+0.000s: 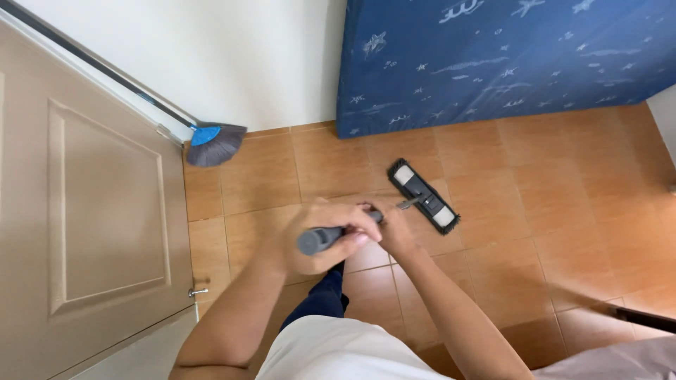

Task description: The person mops the tiled floor of a bedroom using a flat mop, moving around a bed and a mattress. They then unfold a blue mattress on the floor and place a pillow on top of it.

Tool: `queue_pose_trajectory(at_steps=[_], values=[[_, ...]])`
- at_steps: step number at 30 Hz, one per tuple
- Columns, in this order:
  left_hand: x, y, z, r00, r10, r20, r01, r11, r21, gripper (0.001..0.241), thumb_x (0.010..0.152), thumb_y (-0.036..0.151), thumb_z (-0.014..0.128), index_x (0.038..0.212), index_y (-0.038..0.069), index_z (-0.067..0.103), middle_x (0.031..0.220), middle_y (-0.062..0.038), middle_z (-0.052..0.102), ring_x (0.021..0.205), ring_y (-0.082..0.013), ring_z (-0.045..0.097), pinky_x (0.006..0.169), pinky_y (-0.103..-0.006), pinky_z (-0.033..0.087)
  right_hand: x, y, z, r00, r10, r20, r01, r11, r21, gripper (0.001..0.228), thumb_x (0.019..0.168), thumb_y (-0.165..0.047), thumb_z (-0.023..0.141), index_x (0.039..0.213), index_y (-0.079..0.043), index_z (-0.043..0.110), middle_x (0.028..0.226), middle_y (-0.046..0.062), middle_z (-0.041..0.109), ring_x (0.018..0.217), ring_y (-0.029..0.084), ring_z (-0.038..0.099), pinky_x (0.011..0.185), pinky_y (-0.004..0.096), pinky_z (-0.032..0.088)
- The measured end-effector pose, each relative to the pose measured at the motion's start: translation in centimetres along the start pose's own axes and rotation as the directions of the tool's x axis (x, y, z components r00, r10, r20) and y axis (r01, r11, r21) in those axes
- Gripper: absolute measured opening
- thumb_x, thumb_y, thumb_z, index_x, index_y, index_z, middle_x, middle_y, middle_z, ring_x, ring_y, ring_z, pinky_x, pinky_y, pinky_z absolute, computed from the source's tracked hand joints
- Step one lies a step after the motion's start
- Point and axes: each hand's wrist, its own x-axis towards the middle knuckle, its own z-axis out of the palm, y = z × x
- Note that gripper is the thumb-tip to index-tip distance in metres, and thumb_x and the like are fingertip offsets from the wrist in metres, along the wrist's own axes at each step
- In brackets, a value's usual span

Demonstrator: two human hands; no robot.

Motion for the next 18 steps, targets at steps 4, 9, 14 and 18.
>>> queue_pose_trajectory(at_steps=[4,9,14,18], values=[[-5.9,-2.7,7.5,0.976,-0.02,-0.216,0.008,0.998,-0.058,0.017,0.093,-0.006,0.06,0.105,0.003,0.069,0.087,-0.01,0.066,0.077,-0.0201,0.062,0.073,-0.0331,0.052,-5.6,2.8,2.0,0.984,0.086,-0.155,-0.092,0.995,-0.038,0.03,0.081,-0.005,0.074,0.111,-0.006,0.073,0.094,0.015,0.075,0.087,0.031,0.073,0.078,0.039,0.055],[-9.4,0.3,10.0,0.967,0.14,-0.212,-0.118,0.986,0.115,0.02,0.084,-0.009,0.063,0.099,0.005,0.065,0.087,-0.011,0.067,0.079,-0.0255,0.067,0.075,-0.0347,0.056,-10.6,3.1,4.6,0.962,0.045,-0.268,-0.07,0.994,-0.085,0.013,0.093,-0.014,0.074,0.105,-0.009,0.075,0.085,0.013,0.072,0.076,0.03,0.068,0.069,0.039,0.054],[-11.7,-1.2,10.4,0.978,0.179,-0.109,-0.176,0.984,0.035,0.021,0.083,-0.009,0.061,0.099,0.005,0.063,0.089,-0.011,0.067,0.08,-0.0278,0.065,0.077,-0.0358,0.054,-11.7,1.5,5.5,0.951,0.065,-0.301,-0.096,0.991,-0.09,0.013,0.093,-0.014,0.073,0.106,-0.009,0.074,0.082,0.012,0.071,0.073,0.03,0.066,0.068,0.04,0.053],[-11.2,0.4,7.1,0.993,0.094,-0.068,-0.088,0.993,0.084,0.015,0.091,-0.003,0.067,0.102,0.007,0.065,0.09,-0.008,0.068,0.082,-0.0228,0.066,0.079,-0.0325,0.053,-10.4,2.1,7.8,0.905,0.141,-0.402,-0.192,0.978,-0.088,0.015,0.094,-0.015,0.074,0.109,-0.012,0.076,0.081,0.014,0.069,0.072,0.03,0.065,0.067,0.04,0.053]])
